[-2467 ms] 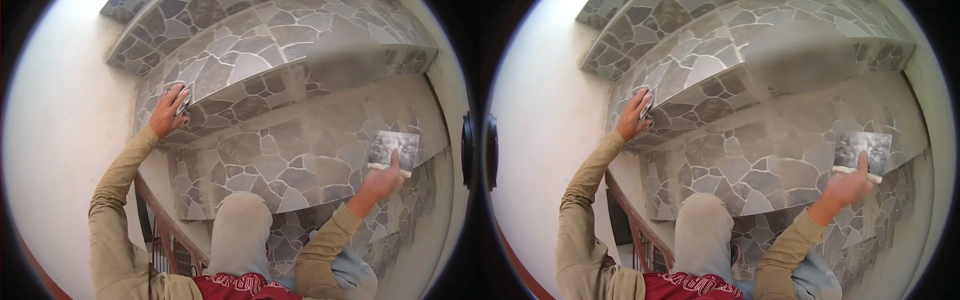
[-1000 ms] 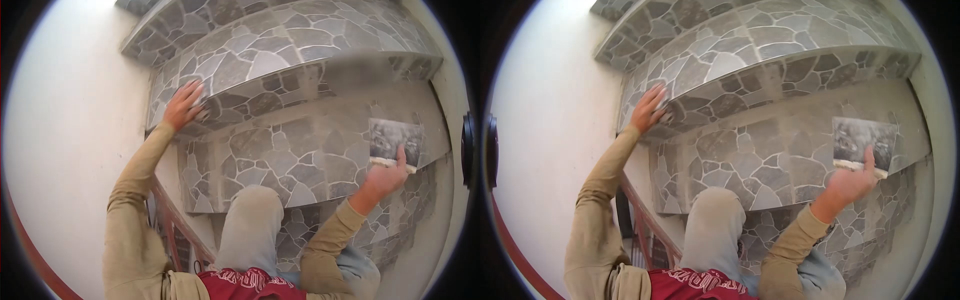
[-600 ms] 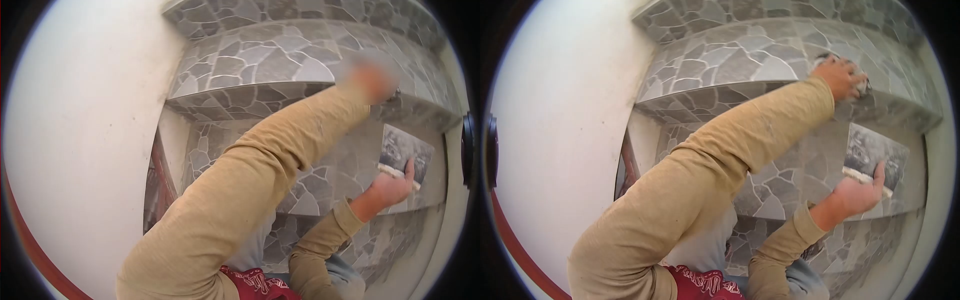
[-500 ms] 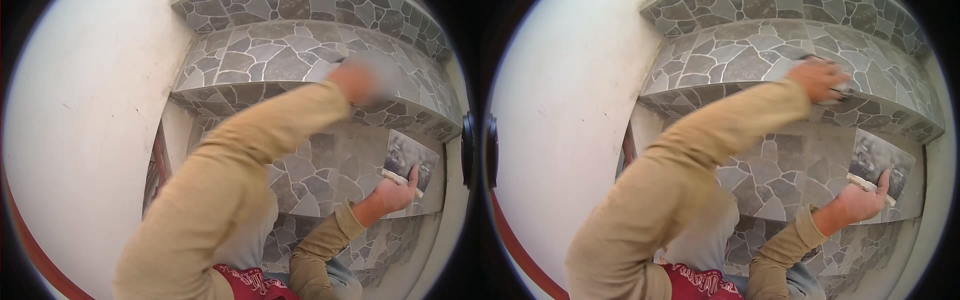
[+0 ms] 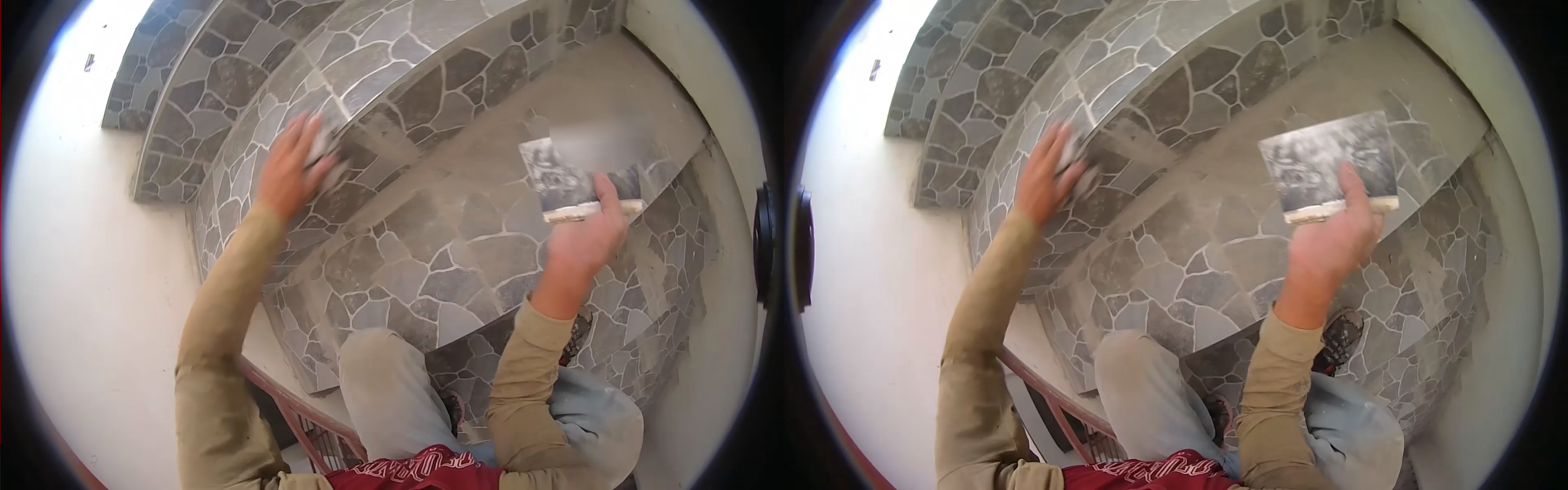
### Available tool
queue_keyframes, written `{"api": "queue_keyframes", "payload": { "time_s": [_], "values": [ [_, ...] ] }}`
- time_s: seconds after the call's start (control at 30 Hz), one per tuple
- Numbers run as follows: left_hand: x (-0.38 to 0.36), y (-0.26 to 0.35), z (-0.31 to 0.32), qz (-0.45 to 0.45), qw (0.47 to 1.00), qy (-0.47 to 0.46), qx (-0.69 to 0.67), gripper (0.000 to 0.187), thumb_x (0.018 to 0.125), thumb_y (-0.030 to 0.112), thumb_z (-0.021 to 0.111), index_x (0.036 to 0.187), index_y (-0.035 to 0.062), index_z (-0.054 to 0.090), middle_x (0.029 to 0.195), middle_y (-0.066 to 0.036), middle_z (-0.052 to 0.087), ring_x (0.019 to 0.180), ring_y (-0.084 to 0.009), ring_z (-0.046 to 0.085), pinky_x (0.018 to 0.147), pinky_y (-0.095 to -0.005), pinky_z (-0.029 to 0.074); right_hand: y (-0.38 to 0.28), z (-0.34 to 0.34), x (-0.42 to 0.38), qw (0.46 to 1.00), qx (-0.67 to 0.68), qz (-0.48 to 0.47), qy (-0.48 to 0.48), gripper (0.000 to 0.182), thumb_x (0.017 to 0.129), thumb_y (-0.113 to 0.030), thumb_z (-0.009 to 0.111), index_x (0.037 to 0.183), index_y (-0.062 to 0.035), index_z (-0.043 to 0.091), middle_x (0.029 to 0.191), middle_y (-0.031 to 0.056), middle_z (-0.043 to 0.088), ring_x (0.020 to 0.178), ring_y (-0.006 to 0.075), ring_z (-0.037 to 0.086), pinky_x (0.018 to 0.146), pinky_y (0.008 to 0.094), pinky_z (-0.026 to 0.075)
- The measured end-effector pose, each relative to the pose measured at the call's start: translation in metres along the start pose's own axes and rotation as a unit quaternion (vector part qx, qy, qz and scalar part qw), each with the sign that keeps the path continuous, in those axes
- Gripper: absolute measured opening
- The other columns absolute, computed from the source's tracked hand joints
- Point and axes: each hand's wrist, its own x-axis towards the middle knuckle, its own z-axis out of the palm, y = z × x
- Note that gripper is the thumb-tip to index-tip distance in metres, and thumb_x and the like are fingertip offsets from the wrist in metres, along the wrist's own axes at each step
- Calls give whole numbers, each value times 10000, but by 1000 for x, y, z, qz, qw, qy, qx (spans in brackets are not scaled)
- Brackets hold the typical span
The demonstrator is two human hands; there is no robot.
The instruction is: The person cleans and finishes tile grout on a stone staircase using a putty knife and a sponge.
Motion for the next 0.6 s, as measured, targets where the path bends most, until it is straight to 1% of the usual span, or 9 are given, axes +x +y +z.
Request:
{"api": "queue_keyframes", "payload": {
  "time_s": [0.03, 0.1, 0.17, 0.23, 0.3, 0.33, 0.4, 0.5, 0.6],
  "values": [
    [53, 27, 15, 22, 999, 34, -7, 694, 951, 372, 714, 1552, 146, 450, 1552, -178, 471, 1422, -369, 455, 1172, -451, 382, -8, 8, -3, 992, 115, 55, 19, 273, 881, -97, 712, 1047, 120, 701, 1103, 191, 692, 947, 242, 701, 835, 361, 582],
    [156, 73, 45, 81, 993, 87, 5, 643, 988, 476, 625, 1510, 128, 481, 1522, -187, 497, 1381, -395, 489, 1143, -465, 405, -22, 14, -7, 985, 136, 91, 44, 298, 868, -79, 714, 1079, 123, 656, 1104, 183, 690, 960, 257, 709, 837, 374, 589],
    [239, 133, 42, 42, 999, 22, -20, 650, 993, 512, 594, 1496, 117, 483, 1516, -187, 503, 1369, -409, 496, 1126, -474, 415, -35, 12, -9, 995, 71, 64, 13, 329, 873, -68, 695, 1126, 132, 627, 1099, 181, 686, 960, 272, 709, 838, 386, 596],
    [276, 167, 38, 20, 999, -21, -24, 652, 994, 520, 587, 1495, 115, 482, 1514, -187, 504, 1368, -408, 496, 1123, -471, 418, -46, 19, -7, 964, 238, 107, 54, 327, 873, -56, 683, 1136, 128, 618, 1090, 175, 684, 935, 279, 711, 823, 395, 594],
    [292, 176, 56, 75, 980, 159, -89, 412, 975, 363, 583, 1168, 5, 655, 1102, -253, 687, 1112, -445, 628, 963, -488, 499, -59, 22, -4, 960, 244, 113, 84, 308, 872, -43, 677, 1129, 120, 623, 1082, 174, 684, 932, 277, 711, 807, 402, 590],
    [293, 158, 61, 97, 991, 71, -59, 661, 984, 498, 618, 1504, 116, 471, 1513, -182, 505, 1362, -403, 500, 1119, -460, 424, -61, 21, -4, 966, 219, 99, 92, 341, 882, -53, 679, 1151, 146, 612, 1118, 187, 678, 959, 297, 714, 820, 419, 598],
    [248, 120, 56, 102, 990, 67, -74, 685, 962, 469, 667, 1515, 117, 467, 1517, -184, 500, 1365, -391, 502, 1131, -447, 417, -58, 21, -3, 971, 197, 95, 99, 375, 893, -63, 681, 1173, 172, 600, 1153, 200, 672, 985, 316, 716, 832, 436, 606],
    [112, 41, 22, 121, 988, 55, -83, 721, 945, 402, 714, 1549, 115, 444, 1563, -190, 453, 1430, -367, 452, 1176, -431, 376, -22, 29, -3, 975, 196, 82, 72, 274, 905, -63, 667, 1106, 117, 624, 1065, 159, 689, 878, 261, 705, 798, 381, 571],
    [-29, -30, -18, 36, 996, -3, -76, 768, 884, 329, 766, 1524, 36, 457, 1560, -225, 449, 1441, -398, 434, 1190, -449, 356, 47, 34, -24, 992, -3, 119, -50, 257, 923, -107, 665, 1070, 101, 632, 1017, 167, 698, 784, 258, 667, 752, 370, 534]
  ]
}}
